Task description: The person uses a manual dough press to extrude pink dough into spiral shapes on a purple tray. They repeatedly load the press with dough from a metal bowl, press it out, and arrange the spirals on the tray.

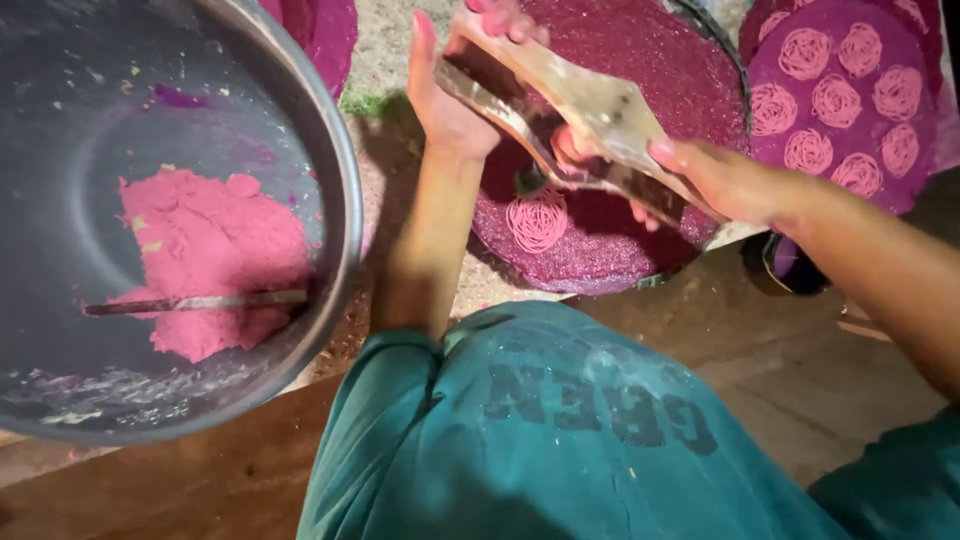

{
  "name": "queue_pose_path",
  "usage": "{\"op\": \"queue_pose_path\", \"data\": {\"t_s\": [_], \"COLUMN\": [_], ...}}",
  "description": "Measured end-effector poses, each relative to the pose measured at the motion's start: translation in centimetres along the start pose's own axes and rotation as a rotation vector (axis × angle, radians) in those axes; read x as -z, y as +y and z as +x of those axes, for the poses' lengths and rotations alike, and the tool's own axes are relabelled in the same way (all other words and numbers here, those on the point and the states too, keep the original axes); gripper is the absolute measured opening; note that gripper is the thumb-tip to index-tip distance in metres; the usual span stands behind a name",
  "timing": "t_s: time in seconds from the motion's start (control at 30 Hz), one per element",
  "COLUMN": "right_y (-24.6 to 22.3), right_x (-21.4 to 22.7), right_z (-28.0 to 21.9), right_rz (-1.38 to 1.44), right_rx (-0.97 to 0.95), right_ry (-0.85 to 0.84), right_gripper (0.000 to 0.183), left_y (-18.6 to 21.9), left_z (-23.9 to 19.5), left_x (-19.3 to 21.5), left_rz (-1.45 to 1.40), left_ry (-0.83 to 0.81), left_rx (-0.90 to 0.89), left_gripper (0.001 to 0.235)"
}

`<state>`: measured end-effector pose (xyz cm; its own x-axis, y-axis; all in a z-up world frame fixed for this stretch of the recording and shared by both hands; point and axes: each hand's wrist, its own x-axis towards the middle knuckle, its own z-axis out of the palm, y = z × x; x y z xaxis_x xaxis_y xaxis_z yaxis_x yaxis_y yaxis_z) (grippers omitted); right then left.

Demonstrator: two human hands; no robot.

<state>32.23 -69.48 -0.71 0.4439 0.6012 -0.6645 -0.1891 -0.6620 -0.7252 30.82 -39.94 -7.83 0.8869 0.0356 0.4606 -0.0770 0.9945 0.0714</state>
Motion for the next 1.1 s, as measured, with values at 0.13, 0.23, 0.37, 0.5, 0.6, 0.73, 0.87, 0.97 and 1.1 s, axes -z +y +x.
{"op": "queue_pose_path", "data": {"t_s": [0.13,0.23,0.37,0.5,0.6,0.73,0.87,0.97,1.1], "right_y": [-2.6,-3.6,-4.9,-5.6,-5.6,-5.4,-5.7,-5.7,-5.7], "right_x": [-1.0,-1.2,0.0,-0.4,-1.2,-0.1,1.3,0.1,-1.5], "right_z": [3.0,3.6,3.2,3.5,3.7,2.1,1.8,2.7,2.8], "right_rz": [-0.246,-0.262,-0.346,-0.394,-0.316,-0.329,-0.433,-0.395,-0.24], "right_rx": [0.045,0.029,0.041,0.141,0.151,0.057,0.012,0.13,0.157], "right_ry": [0.109,0.104,0.144,0.216,0.174,0.124,0.249,0.264,0.182], "right_gripper": [0.079,0.078,0.074,0.069,0.077,0.077,0.079,0.078,0.075], "left_y": [2.1,2.1,0.8,2.1,3.3,1.4,0.2,1.8,3.0], "left_z": [0.9,0.5,1.3,3.2,2.3,1.7,4.3,5.0,3.4], "left_x": [2.8,4.5,5.6,5.7,5.0,4.2,4.0,3.9,3.6], "left_rz": [-0.004,-0.025,0.063,0.106,0.055,0.018,0.091,0.085,0.057], "left_ry": [0.095,0.108,0.107,0.045,0.08,0.177,0.167,0.17,0.173], "left_rx": [-0.097,-0.125,-0.208,-0.228,-0.184,-0.168,-0.237,-0.183,-0.139], "left_gripper": [0.04,0.034,0.029,0.032,0.035,0.032,0.033,0.038,0.032]}}
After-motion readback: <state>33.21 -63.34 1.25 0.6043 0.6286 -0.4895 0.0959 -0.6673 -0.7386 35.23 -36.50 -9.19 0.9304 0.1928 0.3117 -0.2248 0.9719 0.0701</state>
